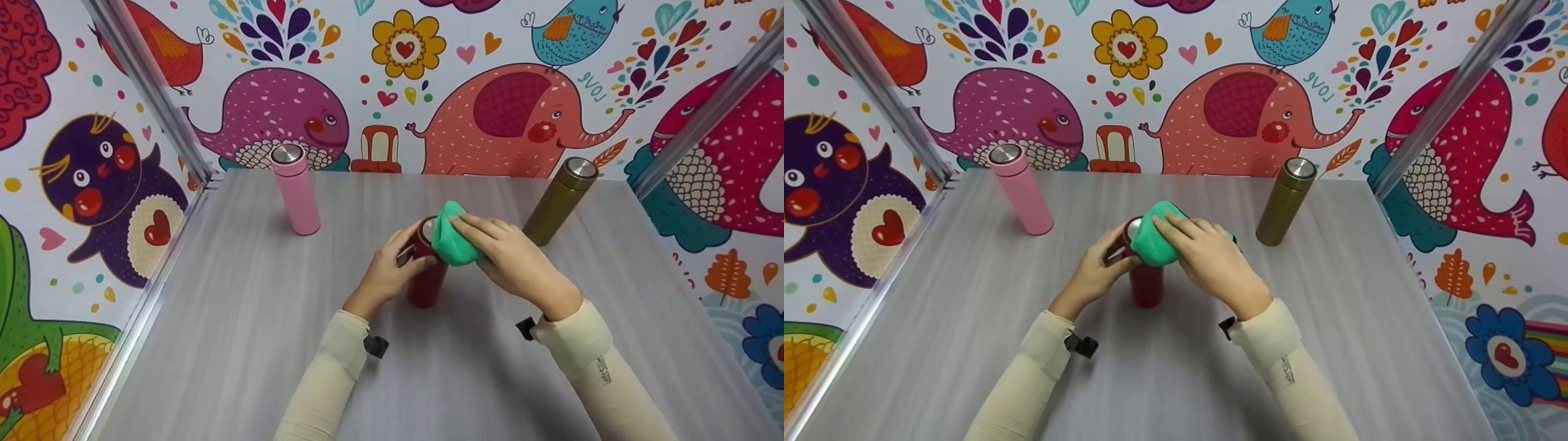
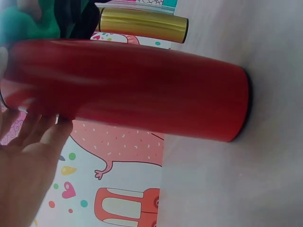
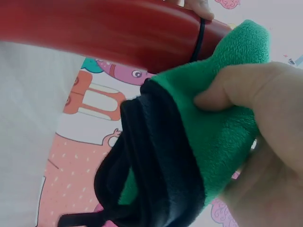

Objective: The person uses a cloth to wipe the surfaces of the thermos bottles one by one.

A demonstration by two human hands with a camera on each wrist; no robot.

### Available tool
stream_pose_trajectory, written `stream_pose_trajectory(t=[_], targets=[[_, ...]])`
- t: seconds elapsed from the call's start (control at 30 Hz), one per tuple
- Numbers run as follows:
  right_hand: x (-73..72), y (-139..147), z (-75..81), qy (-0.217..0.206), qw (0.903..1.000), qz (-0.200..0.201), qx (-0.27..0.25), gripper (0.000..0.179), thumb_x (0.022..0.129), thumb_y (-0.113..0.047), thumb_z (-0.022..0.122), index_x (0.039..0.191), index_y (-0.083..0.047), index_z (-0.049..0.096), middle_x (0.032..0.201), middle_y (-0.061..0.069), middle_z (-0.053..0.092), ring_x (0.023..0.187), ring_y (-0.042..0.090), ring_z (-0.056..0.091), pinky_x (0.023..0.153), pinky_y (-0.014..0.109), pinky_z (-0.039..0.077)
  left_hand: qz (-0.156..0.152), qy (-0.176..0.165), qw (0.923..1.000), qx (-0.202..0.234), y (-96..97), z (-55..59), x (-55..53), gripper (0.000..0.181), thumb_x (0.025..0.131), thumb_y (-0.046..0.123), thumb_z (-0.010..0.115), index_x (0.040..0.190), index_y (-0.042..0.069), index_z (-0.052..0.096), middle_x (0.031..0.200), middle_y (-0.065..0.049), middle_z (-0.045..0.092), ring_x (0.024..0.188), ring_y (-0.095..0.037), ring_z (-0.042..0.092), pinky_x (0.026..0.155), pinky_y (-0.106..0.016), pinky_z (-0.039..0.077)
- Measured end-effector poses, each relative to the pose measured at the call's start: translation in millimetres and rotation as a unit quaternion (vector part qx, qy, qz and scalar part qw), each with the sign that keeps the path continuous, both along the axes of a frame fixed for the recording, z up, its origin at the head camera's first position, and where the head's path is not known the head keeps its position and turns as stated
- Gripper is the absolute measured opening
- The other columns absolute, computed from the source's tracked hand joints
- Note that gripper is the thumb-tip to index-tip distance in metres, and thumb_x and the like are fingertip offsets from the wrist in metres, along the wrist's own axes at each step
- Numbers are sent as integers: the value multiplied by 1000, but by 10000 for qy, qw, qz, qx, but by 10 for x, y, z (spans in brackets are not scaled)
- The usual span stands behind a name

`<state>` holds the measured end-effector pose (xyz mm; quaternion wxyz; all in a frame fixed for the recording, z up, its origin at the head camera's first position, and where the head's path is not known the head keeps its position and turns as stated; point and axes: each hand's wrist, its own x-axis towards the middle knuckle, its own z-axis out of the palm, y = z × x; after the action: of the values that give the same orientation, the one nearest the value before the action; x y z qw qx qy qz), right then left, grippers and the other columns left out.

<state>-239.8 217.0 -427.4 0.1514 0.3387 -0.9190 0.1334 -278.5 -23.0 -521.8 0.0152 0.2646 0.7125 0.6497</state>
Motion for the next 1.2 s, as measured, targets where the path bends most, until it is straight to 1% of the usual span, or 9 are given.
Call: stream_pose_trajectory(t=[0.07, 0.17, 0.3, 0.4, 0.53, 0.7, 0.9, 1.03, 1.2], targets=[[46, 27, -16, 127, 9999, -57, 24, 81, 80, -5, 84, 151, -16, 47, 144, 11, 54, 115, 36, 58, 94, 54, 51, 30, -95, 9999, -51, 4, 20, 11, 70, 94, 20, 72, 154, 10, 38, 143, -12, 48, 135, -24, 45, 109, -44, 39], [138, 48, -21, 447, 9988, -80, 168, 80, 78, -4, 86, 149, -16, 50, 143, 11, 55, 114, 37, 58, 92, 54, 52, 58, -140, 9999, -44, 0, 140, 92, 69, 94, 22, 71, 153, 7, 39, 142, -16, 48, 135, -27, 45, 110, -47, 38], [274, 10, -19, 869, 9951, -92, 453, 81, 74, -5, 88, 147, -15, 53, 144, 11, 54, 118, 40, 56, 94, 55, 51, 64, 33, 10000, -25, -12, 105, 83, 69, 94, 28, 71, 153, 11, 41, 140, -14, 50, 134, -25, 46, 109, -46, 38], [363, -65, -26, 1082, 9918, -90, 672, 84, 71, -8, 91, 146, -16, 54, 145, 10, 53, 120, 41, 55, 93, 56, 51, 99, 177, 9997, -96, -18, -27, 14, 69, 94, 34, 70, 154, 16, 40, 141, -7, 50, 134, -20, 46, 109, -41, 40], [425, -181, -55, 1402, 9861, 79, 893, 85, 70, -12, 92, 146, -17, 54, 147, 10, 52, 120, 42, 54, 91, 56, 51, 86, 369, 9992, -109, -25, -34, 17, 74, 93, 47, 66, 155, 15, 39, 140, -6, 50, 135, -20, 45, 109, -39, 40], [410, -315, -84, 1730, 9799, 297, 944, 76, 75, -12, 88, 144, -16, 57, 146, 9, 52, 120, 42, 54, 91, 55, 49, 35, 457, 9989, 8, -2, -49, 10, 66, 99, 39, 64, 155, 14, 39, 137, -7, 51, 135, -19, 45, 109, -37, 39], [341, -480, -63, 1726, 9761, 403, 1260, 77, 75, -17, 89, 145, -17, 55, 149, 8, 49, 127, 42, 48, 95, 56, 49, -21, 377, 9993, 21, -5, -43, 23, 55, 101, 19, 63, 151, 10, 44, 139, -9, 50, 135, -22, 45, 109, -36, 39], [274, -545, -41, 1574, 9764, 448, 1412, 78, 75, -17, 89, 145, -17, 55, 150, 8, 48, 132, 41, 45, 98, 56, 47, 120, 601, 9981, -55, -12, -44, 22, 41, 102, 11, 60, 142, 3, 52, 129, -12, 55, 126, -24, 52, 103, -36, 47], [146, -581, 13, 1212, 9826, 457, 1330, 71, 81, -15, 83, 146, -18, 54, 151, 8, 47, 135, 39, 42, 102, 57, 43, 455, 1176, 9911, -433, -23, -49, 23, 34, 102, 2, 55, 135, -4, 51, 123, -15, 58, 111, -23, 57, 95, -36, 50]])
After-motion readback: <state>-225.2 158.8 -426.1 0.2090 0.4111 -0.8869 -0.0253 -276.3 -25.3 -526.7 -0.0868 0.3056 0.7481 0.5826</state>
